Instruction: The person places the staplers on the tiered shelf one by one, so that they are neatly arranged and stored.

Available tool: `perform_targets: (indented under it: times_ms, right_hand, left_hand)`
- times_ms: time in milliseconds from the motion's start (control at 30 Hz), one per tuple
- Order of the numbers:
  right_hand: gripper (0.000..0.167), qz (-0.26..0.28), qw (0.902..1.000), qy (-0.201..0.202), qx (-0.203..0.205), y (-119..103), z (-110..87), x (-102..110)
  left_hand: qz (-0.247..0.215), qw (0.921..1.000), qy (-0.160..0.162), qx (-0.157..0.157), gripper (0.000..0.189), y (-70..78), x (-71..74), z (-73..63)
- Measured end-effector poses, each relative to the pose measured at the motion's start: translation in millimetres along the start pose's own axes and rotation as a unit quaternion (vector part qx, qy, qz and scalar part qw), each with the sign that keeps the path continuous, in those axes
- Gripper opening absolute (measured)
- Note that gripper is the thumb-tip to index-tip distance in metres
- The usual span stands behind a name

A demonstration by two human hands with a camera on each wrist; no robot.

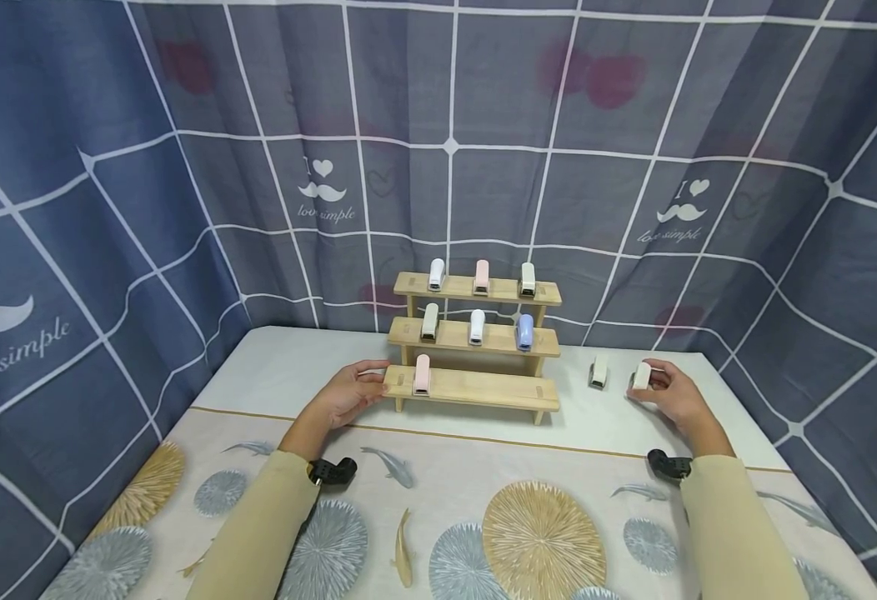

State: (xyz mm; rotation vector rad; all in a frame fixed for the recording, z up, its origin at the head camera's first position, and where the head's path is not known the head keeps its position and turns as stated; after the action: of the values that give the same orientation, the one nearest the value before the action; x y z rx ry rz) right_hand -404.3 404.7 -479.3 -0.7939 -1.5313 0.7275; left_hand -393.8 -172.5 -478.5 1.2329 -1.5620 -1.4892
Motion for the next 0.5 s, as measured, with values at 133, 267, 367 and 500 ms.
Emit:
perform_targets:
  times_ms: [133,267,367,500]
  right_hand:
    - [0.088,-0.009,0.9998,0.012,0.009,-1,-4.0,-1]
    - [0.089,0.002,0.9996,0.023,0.017,-4,-9.8,-2]
    - [0.09,0.014,0.9994,0.023,0.02,-9,-15.4,-5]
    - [0.092,0.015,0.9996,0.018,0.018,-15,-23.1,-9]
  left_hand:
    - [0.002,1.0,-0.001,0.0,0.062,1.4,-0.5,-0.3]
    - [0.005,1.0,-0.003,0.001,0.062,1.1,-0.8,-0.9]
    - [0.007,1.0,-0.001,0.001,0.061,0.4,-0.2,-1.2]
    - [0.01,0.9999,-0.004,-0.001,0.062,0.9,-0.4,-2.0]
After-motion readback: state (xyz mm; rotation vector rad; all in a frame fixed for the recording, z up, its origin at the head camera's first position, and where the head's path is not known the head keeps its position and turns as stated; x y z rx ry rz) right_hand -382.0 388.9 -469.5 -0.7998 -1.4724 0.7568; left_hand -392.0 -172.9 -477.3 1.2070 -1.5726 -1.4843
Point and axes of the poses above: each hand's wrist, its own z-axis towards the middle knuckle, its own x-axis out of the back of the hand, y = z × x, the point moved 5 cm from there along z, towards the middle knuckle, and after that the axes turned 8 degrees about -y, right-handed, at the moved point
